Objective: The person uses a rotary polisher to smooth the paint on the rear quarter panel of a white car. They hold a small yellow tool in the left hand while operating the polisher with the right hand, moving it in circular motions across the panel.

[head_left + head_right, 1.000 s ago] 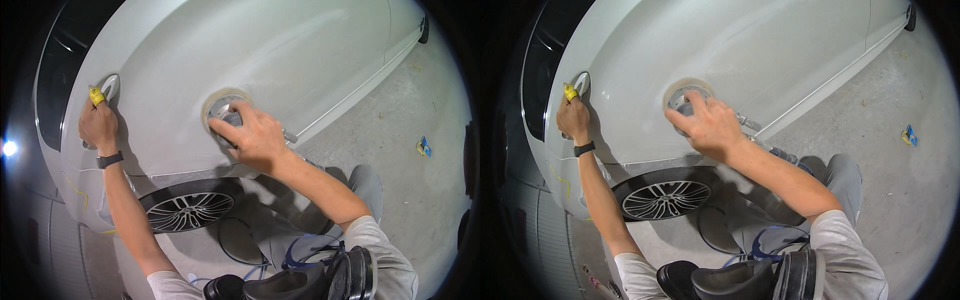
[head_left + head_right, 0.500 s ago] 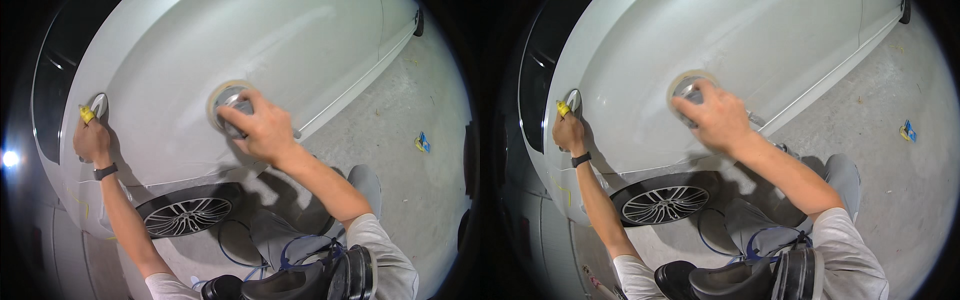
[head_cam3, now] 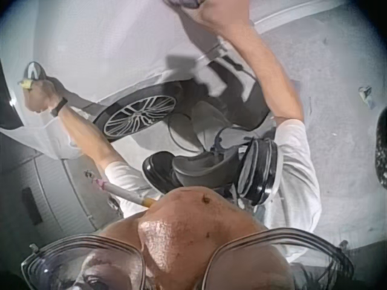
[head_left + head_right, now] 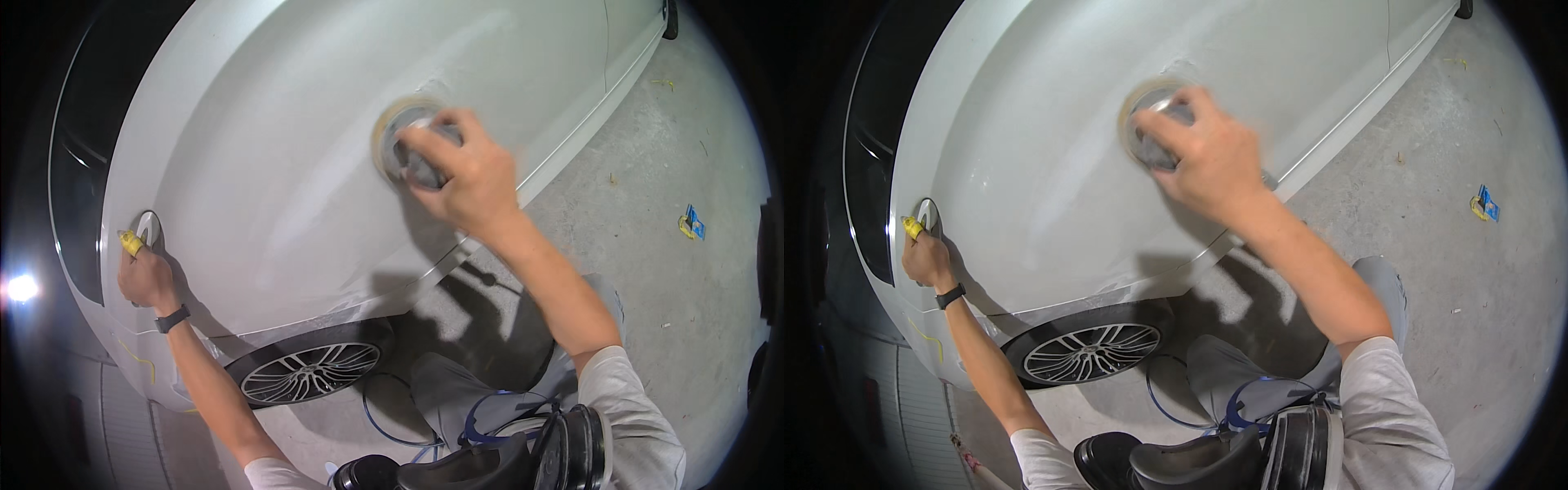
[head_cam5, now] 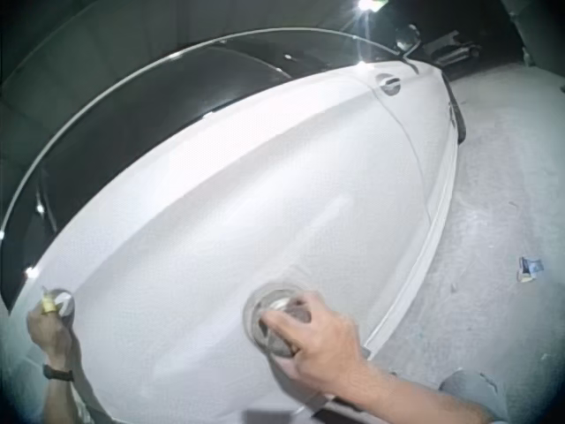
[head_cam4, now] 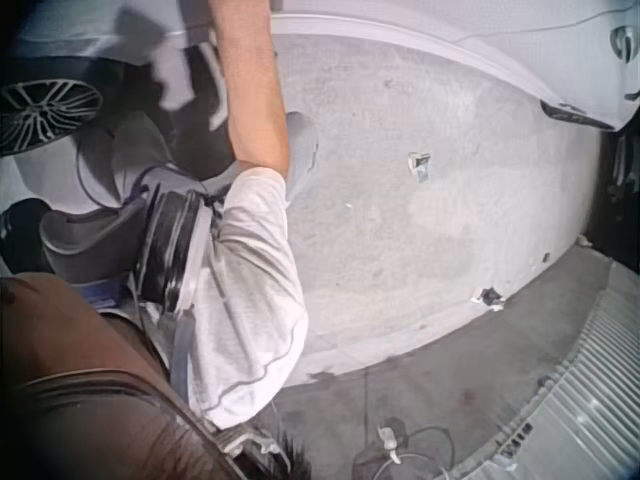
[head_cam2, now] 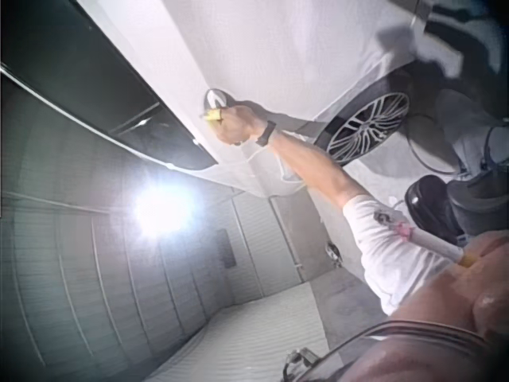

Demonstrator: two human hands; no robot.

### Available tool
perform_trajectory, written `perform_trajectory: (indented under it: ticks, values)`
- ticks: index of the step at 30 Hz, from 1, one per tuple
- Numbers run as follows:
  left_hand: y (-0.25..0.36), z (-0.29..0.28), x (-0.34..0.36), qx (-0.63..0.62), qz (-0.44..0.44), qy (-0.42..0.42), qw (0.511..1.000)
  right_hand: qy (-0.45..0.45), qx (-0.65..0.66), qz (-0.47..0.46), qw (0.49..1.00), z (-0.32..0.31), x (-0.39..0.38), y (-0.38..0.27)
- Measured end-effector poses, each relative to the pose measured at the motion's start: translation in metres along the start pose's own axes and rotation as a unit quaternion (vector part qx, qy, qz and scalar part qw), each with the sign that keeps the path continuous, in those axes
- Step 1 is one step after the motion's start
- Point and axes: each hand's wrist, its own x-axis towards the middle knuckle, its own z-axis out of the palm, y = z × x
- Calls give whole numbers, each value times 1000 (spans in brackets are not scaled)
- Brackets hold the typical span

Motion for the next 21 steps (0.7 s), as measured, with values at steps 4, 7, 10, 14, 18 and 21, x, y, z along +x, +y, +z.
perform_trajectory:
  ticks: [4, 7, 10, 14, 18, 21]
  values:
    - [-6, 0, 2, -4, -2, -11, 1000, -34, 38, -33, 998, 15, -17, -21]
    - [-12, 4, 3, 6, 20, 4, 1000, 6, 17, 23, 1000, 4, -6, 5]
    - [-17, 8, 0, 9, 6, 22, 1000, 82, -14, 80, 993, -12, 15, 32]
    - [-21, 11, 0, 21, 12, 26, 999, -24, -10, 16, 1000, -7, 6, 9]
    - [-25, 8, 2, 4, 17, 2, 1000, -19, 32, -49, 998, 10, -6, 0]
    - [-27, 7, 4, 23, 12, -12, 1000, 16, 14, 13, 1000, -4, 6, 39]
